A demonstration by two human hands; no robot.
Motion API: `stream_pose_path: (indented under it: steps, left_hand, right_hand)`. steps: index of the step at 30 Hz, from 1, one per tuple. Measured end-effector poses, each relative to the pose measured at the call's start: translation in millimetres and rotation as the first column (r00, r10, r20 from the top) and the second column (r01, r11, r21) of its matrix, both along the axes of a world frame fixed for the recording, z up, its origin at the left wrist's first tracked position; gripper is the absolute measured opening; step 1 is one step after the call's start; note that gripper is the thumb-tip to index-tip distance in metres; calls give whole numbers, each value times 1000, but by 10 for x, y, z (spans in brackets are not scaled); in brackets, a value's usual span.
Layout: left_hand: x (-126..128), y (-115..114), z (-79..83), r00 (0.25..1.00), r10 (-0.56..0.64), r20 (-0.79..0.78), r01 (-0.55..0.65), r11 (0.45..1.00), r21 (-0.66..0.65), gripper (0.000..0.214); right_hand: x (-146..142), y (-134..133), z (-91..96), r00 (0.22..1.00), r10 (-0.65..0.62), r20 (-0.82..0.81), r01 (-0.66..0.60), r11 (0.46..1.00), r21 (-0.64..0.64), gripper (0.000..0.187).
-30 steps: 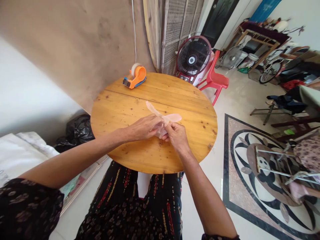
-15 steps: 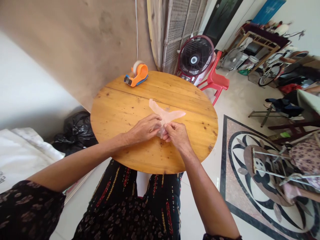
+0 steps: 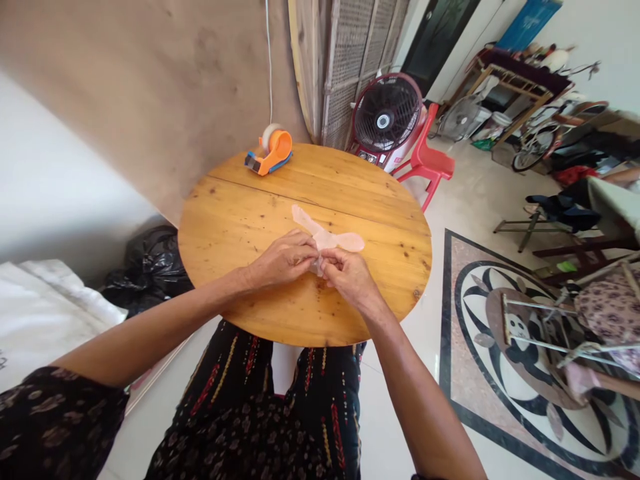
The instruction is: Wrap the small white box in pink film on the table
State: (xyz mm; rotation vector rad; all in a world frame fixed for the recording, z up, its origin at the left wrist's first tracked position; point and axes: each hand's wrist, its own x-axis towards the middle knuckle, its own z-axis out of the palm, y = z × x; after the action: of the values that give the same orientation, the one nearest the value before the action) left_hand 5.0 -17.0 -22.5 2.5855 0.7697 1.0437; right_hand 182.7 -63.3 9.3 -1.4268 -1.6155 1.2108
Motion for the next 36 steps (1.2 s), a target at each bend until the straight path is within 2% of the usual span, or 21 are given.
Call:
stream_pose_path:
  steps: [2,5,8,12,17,24,29,32,34,36]
  left_hand:
    - [-11,-14,32,1000,-4,-3,4,999,-36,19]
    - [-29,-55,85,999,51,17,-49,991,-128,10]
    - [-18,-92,114,994,101,52,-89,975,-206,15]
    - [55,-105,79,989,138,54,-126,975,-184,7]
    - [114,-99,-14,977,200,73,-187,970,-153,5]
    - [151,-100,-33,964,266,-11,-266,963,-34,9]
    - [184,-93,8,957,289,9,-289,957,-35,20]
    - [218,-73,36,945,328,-13,-328,942,-67,25]
    - [241,-56,49,936,349,-40,-351,931,-100,24]
    - [259,-39,46,932,359,-46,-362,924,-120,23]
  right_hand:
    - [3,3,-52,995,-15,97,2,990,140,22]
    - [-33,5,-81,950,-108,292,6,945,328,18]
    - [-83,-14,-43,879,-168,446,-15,926,378,22]
    - [-94,-33,23,809,-141,570,-92,928,361,33]
    - [-28,1,30,851,-12,525,-161,946,282,35]
    - [65,2,55,892,42,449,-175,950,259,30]
    - [240,-58,203,925,-106,366,-49,920,390,23]
    - [337,-31,335,893,-236,382,12,863,505,20]
    - [386,40,405,857,-284,429,-14,821,571,18]
    - [424,147,448,829,-272,489,-89,798,595,18]
